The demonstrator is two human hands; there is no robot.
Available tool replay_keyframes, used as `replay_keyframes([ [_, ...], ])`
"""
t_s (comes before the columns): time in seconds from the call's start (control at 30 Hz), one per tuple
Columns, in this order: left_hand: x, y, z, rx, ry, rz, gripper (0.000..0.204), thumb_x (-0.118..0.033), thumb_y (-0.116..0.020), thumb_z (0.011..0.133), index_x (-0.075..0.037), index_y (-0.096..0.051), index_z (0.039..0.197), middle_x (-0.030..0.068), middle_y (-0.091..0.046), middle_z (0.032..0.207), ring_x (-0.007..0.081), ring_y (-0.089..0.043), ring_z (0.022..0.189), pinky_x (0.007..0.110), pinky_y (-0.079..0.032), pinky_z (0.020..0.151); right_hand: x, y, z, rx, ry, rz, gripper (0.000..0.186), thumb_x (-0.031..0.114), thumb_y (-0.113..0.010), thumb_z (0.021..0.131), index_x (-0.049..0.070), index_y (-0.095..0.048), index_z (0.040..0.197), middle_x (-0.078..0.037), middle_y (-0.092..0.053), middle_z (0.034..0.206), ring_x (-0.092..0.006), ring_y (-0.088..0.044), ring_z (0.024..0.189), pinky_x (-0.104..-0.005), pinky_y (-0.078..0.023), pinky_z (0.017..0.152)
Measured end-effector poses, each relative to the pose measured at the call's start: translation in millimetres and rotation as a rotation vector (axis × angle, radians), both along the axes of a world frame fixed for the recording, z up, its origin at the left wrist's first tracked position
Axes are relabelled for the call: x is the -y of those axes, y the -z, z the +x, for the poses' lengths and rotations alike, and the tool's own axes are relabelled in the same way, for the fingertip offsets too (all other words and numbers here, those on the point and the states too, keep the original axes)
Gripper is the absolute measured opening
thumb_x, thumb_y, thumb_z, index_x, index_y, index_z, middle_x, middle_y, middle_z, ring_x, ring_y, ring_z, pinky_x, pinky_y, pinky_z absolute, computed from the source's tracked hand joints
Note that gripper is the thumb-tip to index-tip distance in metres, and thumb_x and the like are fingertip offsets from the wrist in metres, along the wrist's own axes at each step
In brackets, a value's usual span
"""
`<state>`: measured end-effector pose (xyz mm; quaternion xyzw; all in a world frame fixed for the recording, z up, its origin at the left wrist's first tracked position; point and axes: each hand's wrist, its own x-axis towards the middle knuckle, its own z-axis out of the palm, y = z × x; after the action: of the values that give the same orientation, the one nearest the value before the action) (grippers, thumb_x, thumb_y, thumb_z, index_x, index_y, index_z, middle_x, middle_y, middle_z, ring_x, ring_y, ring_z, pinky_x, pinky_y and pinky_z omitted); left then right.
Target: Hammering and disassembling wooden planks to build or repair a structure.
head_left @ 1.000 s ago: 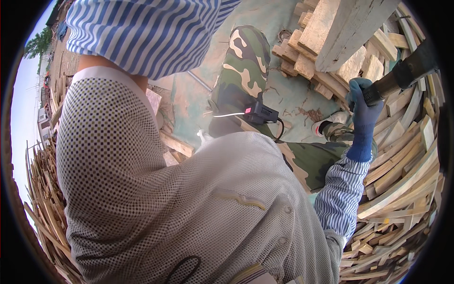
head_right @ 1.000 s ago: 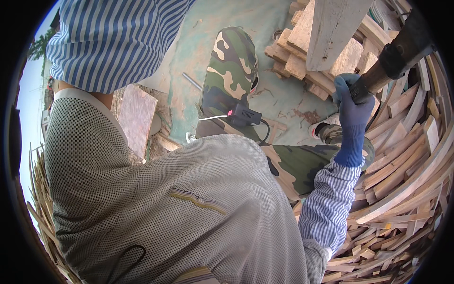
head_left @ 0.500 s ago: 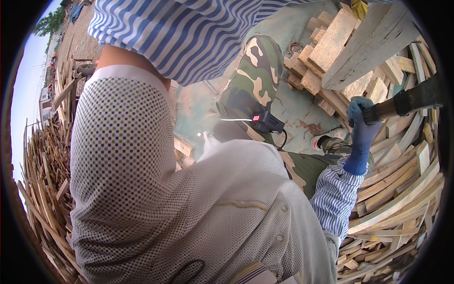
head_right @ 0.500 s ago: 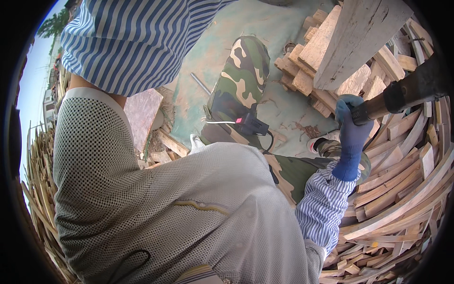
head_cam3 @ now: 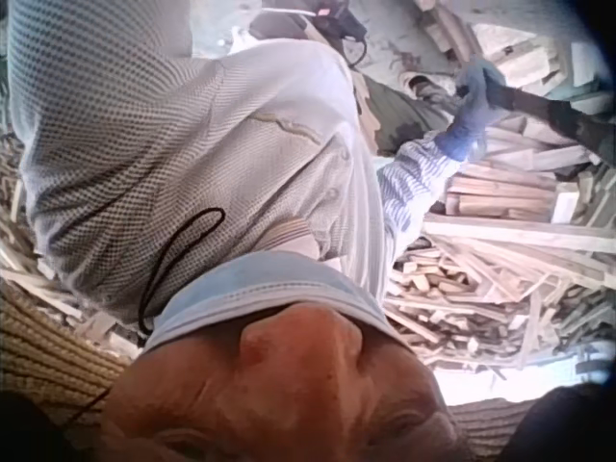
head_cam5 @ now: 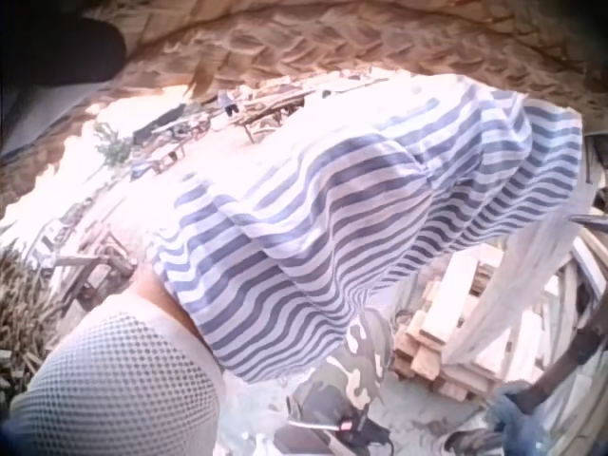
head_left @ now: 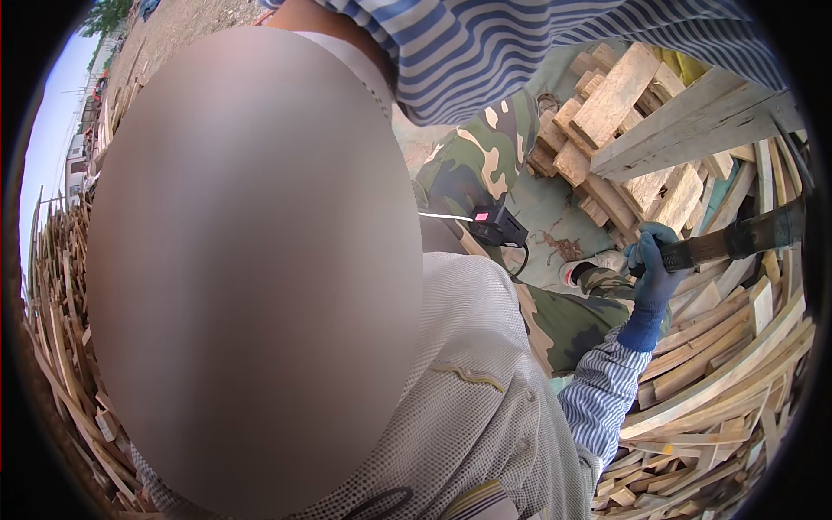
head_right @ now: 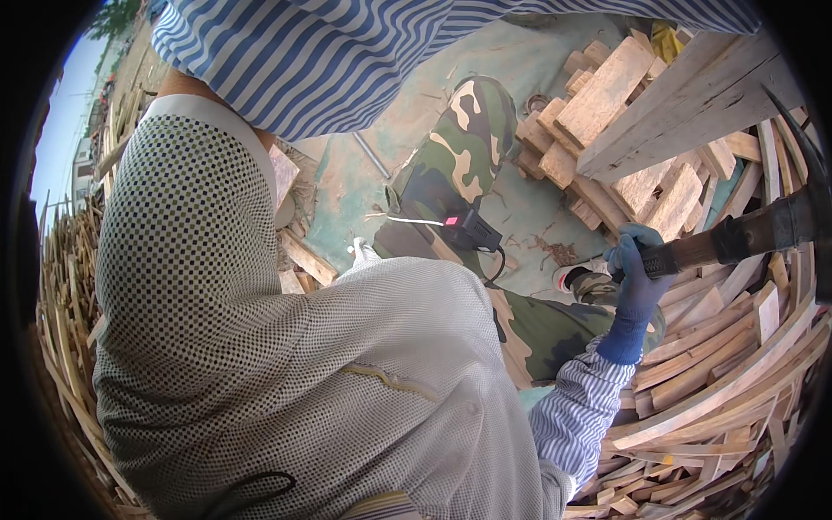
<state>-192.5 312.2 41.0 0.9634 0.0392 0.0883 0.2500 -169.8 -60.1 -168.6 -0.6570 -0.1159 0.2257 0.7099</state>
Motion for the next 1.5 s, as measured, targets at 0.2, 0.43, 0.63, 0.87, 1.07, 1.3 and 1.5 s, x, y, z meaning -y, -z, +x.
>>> replay_keyframes([
  [0.2, -7, 13, -4, 0.002, 0.001, -0.015, 0.037, -0.027, -0.08, 0.072, -0.01, -0.075, 0.104, 0.0111, -0.074, 0.087, 0.0242, -0.071, 0.081, 0.037, -0.055, 0.074, -33, -18, -19, 0.059, 0.162, -0.067, 0.009, 0.001, -0.065, 0.087, -0.005, -0.065, 0.094, -0.002, -0.052, 0.059, -0.009, -0.043, 0.044, -0.0259, -0.042, 0.049],
  [0.43, -15, 12, 5, 0.023, 0.002, -0.032, 0.037, -0.027, -0.08, 0.072, -0.01, -0.075, 0.104, 0.0113, -0.074, 0.088, 0.0249, -0.071, 0.081, 0.037, -0.055, 0.074, -36, 7, 16, 0.131, 0.122, -0.027, 0.01, 0.002, -0.066, 0.085, -0.003, -0.064, 0.093, -0.004, -0.056, 0.064, -0.0088, -0.048, 0.046, -0.0253, -0.041, 0.046],
  [0.63, 43, -63, 90, 0.284, 0.268, 0.023, 0.037, -0.028, -0.08, 0.072, -0.01, -0.075, 0.104, 0.0115, -0.074, 0.088, 0.0254, -0.071, 0.081, 0.038, -0.055, 0.074, -96, 63, 46, 0.282, 0.211, -0.032, 0.011, 0.004, -0.071, 0.084, 0.002, -0.069, 0.094, -0.002, -0.065, 0.076, -0.0106, -0.058, 0.062, -0.0255, -0.046, 0.058],
  [0.87, 71, -86, 129, 0.382, 0.211, 0.199, 0.054, -0.041, -0.085, 0.068, -0.02, -0.074, 0.117, 0.0095, -0.076, 0.103, 0.0224, -0.074, 0.086, 0.037, -0.059, 0.083, -72, 40, 36, 0.162, 0.138, -0.1, 0.02, 0.008, -0.075, 0.082, 0.001, -0.069, 0.1, -0.001, -0.065, 0.077, -0.0097, -0.061, 0.068, -0.0265, -0.05, 0.063],
  [1.07, 92, -92, 137, 0.271, 0.27, 0.16, 0.055, -0.045, -0.079, 0.07, -0.029, -0.071, 0.121, 0.0114, -0.074, 0.106, 0.0265, -0.071, 0.095, 0.037, -0.055, 0.089, 7, -45, -32, -0.084, 0.111, -0.072, 0.019, 0.009, -0.074, 0.083, -0.001, -0.066, 0.098, -0.003, -0.061, 0.067, -0.0087, -0.056, 0.051, -0.0239, -0.044, 0.047],
  [1.3, 101, -99, 124, 0.328, 0.338, 0.147, 0.053, -0.042, -0.079, 0.067, -0.029, -0.073, 0.118, 0.012, -0.075, 0.097, 0.0284, -0.072, 0.087, 0.038, -0.056, 0.083, -41, 24, 6, -0.062, 0.026, 0.139, 0.008, 0.005, -0.069, 0.084, 0.0, -0.064, 0.086, -0.004, -0.058, 0.059, -0.0133, -0.056, 0.047, -0.026, -0.043, 0.045],
  [1.5, 125, -105, 130, 0.279, 0.362, 0.149, 0.052, -0.042, -0.08, 0.065, -0.029, -0.075, 0.115, 0.0123, -0.075, 0.095, 0.0294, -0.071, 0.087, 0.039, -0.056, 0.083, -52, 32, 4, -0.032, 0.199, 0.159, 0.01, 0.006, -0.071, 0.085, 0.0, -0.064, 0.088, -0.004, -0.058, 0.064, -0.0121, -0.054, 0.047, -0.0279, -0.046, 0.046],
])
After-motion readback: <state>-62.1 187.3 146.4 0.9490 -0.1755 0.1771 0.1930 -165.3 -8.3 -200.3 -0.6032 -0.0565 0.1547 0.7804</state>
